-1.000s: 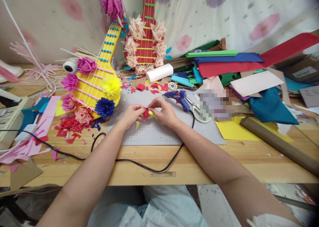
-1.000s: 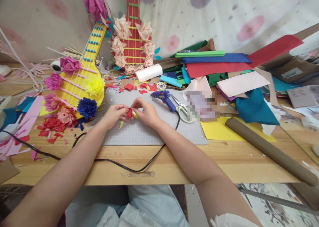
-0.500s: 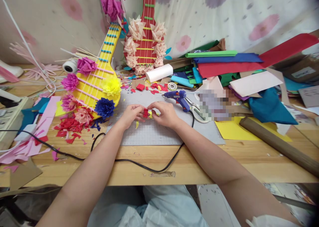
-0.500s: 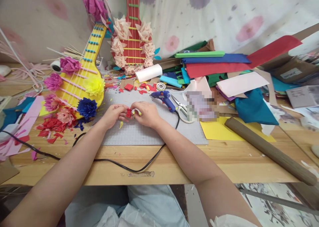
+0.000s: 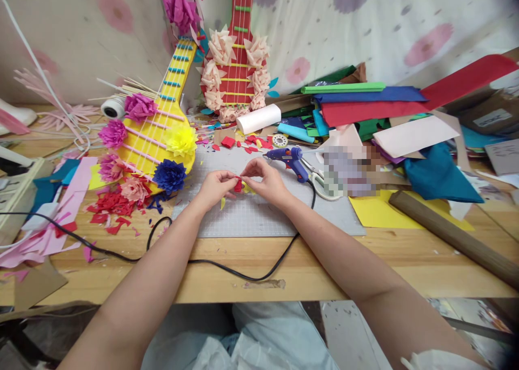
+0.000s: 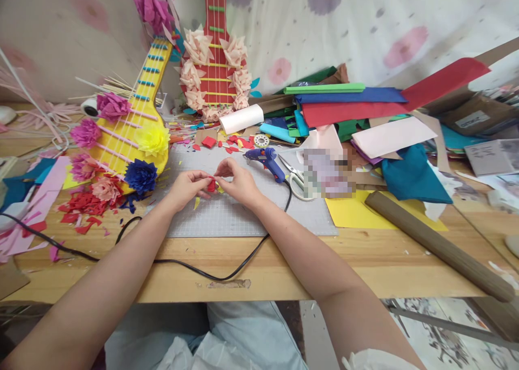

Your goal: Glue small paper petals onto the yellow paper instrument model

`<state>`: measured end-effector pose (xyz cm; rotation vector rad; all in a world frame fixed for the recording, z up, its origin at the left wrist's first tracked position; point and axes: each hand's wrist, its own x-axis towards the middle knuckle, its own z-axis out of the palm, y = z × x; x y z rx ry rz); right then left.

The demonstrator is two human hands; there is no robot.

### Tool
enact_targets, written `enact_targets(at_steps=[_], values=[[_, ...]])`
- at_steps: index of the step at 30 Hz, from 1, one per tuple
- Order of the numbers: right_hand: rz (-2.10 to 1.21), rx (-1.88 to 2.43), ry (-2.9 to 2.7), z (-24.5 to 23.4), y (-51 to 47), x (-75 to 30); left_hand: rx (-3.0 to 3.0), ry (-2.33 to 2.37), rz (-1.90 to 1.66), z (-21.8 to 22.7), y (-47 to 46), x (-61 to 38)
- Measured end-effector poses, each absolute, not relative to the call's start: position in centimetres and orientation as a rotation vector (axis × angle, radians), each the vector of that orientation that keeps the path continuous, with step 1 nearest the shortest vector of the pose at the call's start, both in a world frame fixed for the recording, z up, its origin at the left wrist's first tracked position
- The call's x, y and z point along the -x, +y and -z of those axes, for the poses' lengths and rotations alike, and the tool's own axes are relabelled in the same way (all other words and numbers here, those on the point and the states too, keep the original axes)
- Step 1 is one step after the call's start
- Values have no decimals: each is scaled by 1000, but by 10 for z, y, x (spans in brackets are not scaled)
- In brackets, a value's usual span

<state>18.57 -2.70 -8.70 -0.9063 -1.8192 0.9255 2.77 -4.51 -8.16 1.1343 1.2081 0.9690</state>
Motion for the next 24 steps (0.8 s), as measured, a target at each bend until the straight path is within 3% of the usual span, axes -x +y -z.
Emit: enact_targets(at_steps=[13,24], values=[[-1193,944,-1658,90,-22,-183,-1163,1206,-861,78,-46,-26],[-652,972,-2026,84,-32,-186,-1113,1214,-880,74,-47,-26]])
